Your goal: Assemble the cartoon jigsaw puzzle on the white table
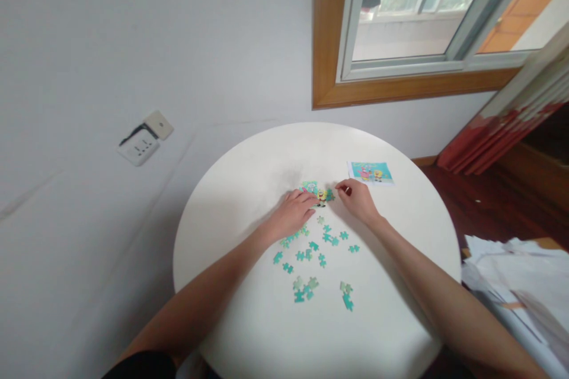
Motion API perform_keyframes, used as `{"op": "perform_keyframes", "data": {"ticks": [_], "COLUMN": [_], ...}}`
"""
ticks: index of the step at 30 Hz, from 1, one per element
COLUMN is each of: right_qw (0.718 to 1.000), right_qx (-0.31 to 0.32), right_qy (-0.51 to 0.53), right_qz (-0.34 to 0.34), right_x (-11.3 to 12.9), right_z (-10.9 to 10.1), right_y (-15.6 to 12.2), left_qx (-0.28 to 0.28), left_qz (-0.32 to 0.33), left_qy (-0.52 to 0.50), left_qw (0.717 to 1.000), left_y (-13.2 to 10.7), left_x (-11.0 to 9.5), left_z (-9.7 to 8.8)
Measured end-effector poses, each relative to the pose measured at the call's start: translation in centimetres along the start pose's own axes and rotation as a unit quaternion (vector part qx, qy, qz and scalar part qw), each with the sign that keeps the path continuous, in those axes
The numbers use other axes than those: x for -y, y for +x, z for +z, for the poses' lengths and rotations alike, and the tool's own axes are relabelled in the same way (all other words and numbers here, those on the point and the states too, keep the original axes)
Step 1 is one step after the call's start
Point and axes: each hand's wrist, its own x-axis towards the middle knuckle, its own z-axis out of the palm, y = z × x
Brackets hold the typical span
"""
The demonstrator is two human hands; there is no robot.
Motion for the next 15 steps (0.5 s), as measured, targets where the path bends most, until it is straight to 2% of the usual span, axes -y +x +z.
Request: {"op": "perform_keyframes", "data": {"ticks": [4, 10, 15], "right_qw": [1.0, 0.999, 0.999], "right_qx": [-0.014, -0.014, -0.014], "right_qy": [0.018, 0.028, 0.034], "right_qz": [0.016, 0.02, 0.02], "right_x": [-1.01, -1.06, -1.01], "right_z": [-0.59, -0.77, -0.86], "right_y": [0.31, 0.39, 0.38], "left_qx": [0.005, 0.004, -0.04], "left_qz": [0.005, -0.002, -0.019], "left_qy": [0.002, 0.003, -0.012], "left_qw": [1.0, 1.0, 0.999], "left_y": [-0.1, -0.13, 0.24], "left_x": [-0.07, -0.15, -0.13], "left_z": [0.0, 0.11, -0.31]}}
